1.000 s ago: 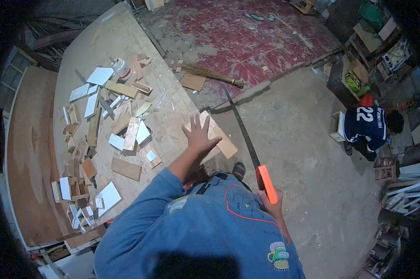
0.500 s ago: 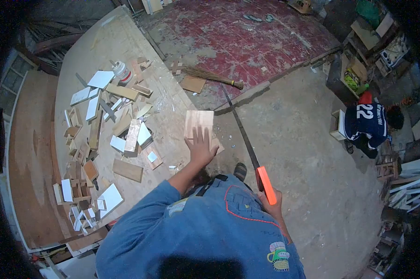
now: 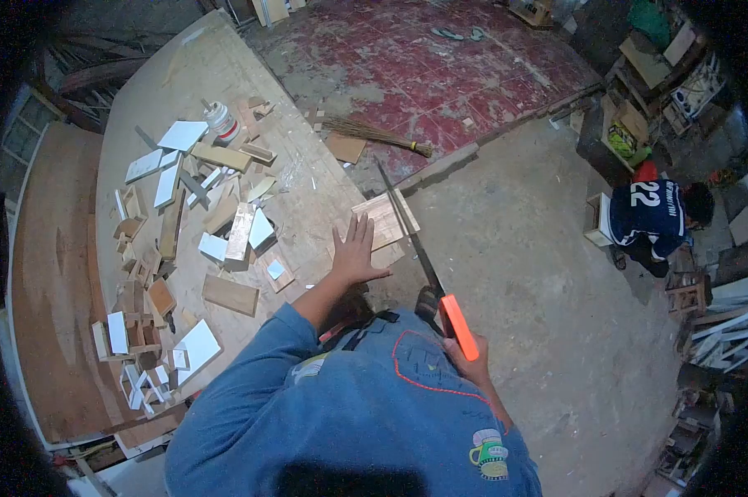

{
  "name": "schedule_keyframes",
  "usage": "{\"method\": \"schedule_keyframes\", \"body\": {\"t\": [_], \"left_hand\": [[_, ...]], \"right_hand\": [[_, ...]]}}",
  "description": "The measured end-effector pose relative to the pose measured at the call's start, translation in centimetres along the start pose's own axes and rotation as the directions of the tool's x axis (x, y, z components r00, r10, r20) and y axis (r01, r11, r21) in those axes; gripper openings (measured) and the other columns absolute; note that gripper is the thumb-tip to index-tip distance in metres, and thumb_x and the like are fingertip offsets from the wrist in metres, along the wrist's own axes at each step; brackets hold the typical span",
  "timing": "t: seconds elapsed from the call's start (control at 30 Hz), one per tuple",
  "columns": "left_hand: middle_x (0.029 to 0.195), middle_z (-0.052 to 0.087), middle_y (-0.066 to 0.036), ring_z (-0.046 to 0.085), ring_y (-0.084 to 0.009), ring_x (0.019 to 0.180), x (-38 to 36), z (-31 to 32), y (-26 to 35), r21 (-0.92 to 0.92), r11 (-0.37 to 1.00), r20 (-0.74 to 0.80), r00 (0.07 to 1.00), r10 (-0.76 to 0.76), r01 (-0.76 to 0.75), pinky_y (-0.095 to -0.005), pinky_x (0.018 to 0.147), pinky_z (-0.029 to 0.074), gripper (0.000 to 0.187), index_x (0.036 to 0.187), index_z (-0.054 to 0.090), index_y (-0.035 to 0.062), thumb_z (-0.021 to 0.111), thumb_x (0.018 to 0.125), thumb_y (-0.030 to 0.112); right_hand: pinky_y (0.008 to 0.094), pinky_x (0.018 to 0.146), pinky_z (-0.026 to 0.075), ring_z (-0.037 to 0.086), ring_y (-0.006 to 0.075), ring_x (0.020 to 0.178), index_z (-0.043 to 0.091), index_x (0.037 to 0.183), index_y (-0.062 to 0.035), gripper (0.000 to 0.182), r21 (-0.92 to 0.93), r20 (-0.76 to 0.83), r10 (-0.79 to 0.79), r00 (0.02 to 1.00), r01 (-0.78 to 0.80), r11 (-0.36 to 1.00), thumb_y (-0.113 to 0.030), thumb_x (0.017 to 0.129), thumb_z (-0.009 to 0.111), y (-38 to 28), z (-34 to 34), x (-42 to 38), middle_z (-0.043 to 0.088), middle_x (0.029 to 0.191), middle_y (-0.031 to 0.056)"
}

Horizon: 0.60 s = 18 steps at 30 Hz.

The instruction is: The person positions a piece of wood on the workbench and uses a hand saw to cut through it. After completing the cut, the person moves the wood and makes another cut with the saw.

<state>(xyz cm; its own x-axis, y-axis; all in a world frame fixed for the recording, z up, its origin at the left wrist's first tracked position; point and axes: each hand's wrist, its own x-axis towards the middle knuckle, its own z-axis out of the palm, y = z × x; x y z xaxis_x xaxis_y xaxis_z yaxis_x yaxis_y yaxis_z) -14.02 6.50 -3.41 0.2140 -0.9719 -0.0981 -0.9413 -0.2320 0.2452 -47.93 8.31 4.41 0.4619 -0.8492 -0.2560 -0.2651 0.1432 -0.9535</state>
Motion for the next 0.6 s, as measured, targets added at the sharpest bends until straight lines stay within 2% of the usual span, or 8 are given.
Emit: {"method": "schedule_keyframes", "body": {"t": [0.17,0.23,0.27,0.37,0.47,0.5,0.57,0.6], "left_hand": [[0.157,0.012,-0.019,0.010,-0.0366,0.145,-0.4,-1.4,2.4,0.110,0.983,0.052,0.987,-0.154,0.148,-0.0698,0.107,0.008,0.124,0.149,0.018,0.0019,0.073,0.056,0.063],[0.157,0.013,-0.018,0.010,-0.0353,0.145,-0.4,-0.9,3.2,0.157,0.946,0.030,0.956,-0.290,0.282,-0.0682,0.108,0.008,0.124,0.150,0.018,0.0046,0.072,0.057,0.067],[0.157,0.013,-0.018,0.010,-0.0353,0.145,-0.6,-0.8,3.2,0.155,0.948,0.035,0.957,-0.288,0.280,-0.0682,0.108,0.008,0.124,0.150,0.018,0.0046,0.072,0.057,0.067],[0.156,0.015,-0.017,0.014,-0.0348,0.144,-0.7,-0.5,3.2,0.049,0.971,0.007,0.973,-0.233,0.232,-0.0657,0.108,0.013,0.114,0.149,0.020,0.0046,0.070,0.063,0.061],[0.154,0.023,-0.016,0.021,-0.0322,0.142,-0.1,2.6,1.8,-0.109,0.984,-0.206,0.965,-0.163,0.143,-0.0555,0.107,0.023,0.094,0.145,0.032,0.0062,0.065,0.074,0.056],[0.154,0.023,-0.016,0.021,-0.0322,0.142,0.5,2.1,1.3,-0.107,0.984,-0.205,0.965,-0.165,0.145,-0.0555,0.107,0.023,0.094,0.145,0.032,0.0062,0.065,0.074,0.056],[0.153,0.025,-0.015,0.023,-0.0313,0.141,1.5,0.7,0.7,-0.408,0.887,0.032,0.974,-0.224,0.217,-0.0534,0.106,0.025,0.095,0.144,0.036,0.0068,0.066,0.071,0.059],[0.153,0.025,-0.015,0.023,-0.0313,0.141,1.2,0.3,1.2,-0.411,0.884,0.033,0.973,-0.230,0.223,-0.0534,0.106,0.025,0.095,0.144,0.036,0.0068,0.066,0.071,0.059]], "right_hand": [[0.0286,0.053,0.040,0.047,0.0098,0.058,0.056,0.073,-0.0007,0.022,0.020,-0.007,0.026,1.000,-0.026,0.999,-0.016,0.081,0.069,3.5,1.9,-0.6,0.053,0.063,0.0006],[0.0261,0.048,0.035,0.043,0.0077,0.053,0.053,0.071,-0.0037,0.028,-0.008,-0.040,-0.017,0.999,0.017,1.000,-0.022,0.082,0.071,3.1,3.3,-0.8,0.048,0.060,-0.0026],[0.0272,0.052,0.037,0.044,0.0093,0.057,0.053,0.073,-0.0034,0.027,-0.003,-0.040,-0.074,0.996,0.074,0.997,-0.021,0.083,0.071,2.9,3.9,-1.1,0.049,0.064,-0.0018],[0.0268,0.057,0.039,0.045,0.0087,0.062,0.054,0.075,-0.0024,0.022,-0.075,-0.007,-0.127,0.992,0.126,0.989,-0.015,0.082,0.070,3.7,4.5,-2.0,0.052,0.068,-0.0005],[0.0264,0.056,0.039,0.045,0.0087,0.061,0.054,0.075,-0.0024,0.022,-0.034,-0.022,-0.080,0.997,0.080,0.996,-0.015,0.083,0.070,4.0,4.4,-2.9,0.051,0.068,-0.0012],[0.0264,0.056,0.039,0.045,0.0087,0.061,0.054,0.075,-0.0023,0.022,-0.011,-0.038,-0.072,0.997,0.072,0.997,-0.014,0.083,0.070,4.1,4.4,-3.0,0.051,0.068,-0.0012],[0.0265,0.056,0.039,0.045,0.0091,0.061,0.054,0.075,-0.0022,0.021,0.004,-0.026,-0.045,0.999,0.045,0.999,-0.014,0.083,0.069,4.8,3.9,-3.2,0.050,0.068,-0.0011],[0.0266,0.056,0.039,0.044,0.0093,0.061,0.054,0.075,-0.0022,0.020,0.014,-0.024,-0.014,1.000,0.014,1.000,-0.013,0.083,0.068,5.0,3.6,-3.1,0.049,0.067,-0.0010]]}}
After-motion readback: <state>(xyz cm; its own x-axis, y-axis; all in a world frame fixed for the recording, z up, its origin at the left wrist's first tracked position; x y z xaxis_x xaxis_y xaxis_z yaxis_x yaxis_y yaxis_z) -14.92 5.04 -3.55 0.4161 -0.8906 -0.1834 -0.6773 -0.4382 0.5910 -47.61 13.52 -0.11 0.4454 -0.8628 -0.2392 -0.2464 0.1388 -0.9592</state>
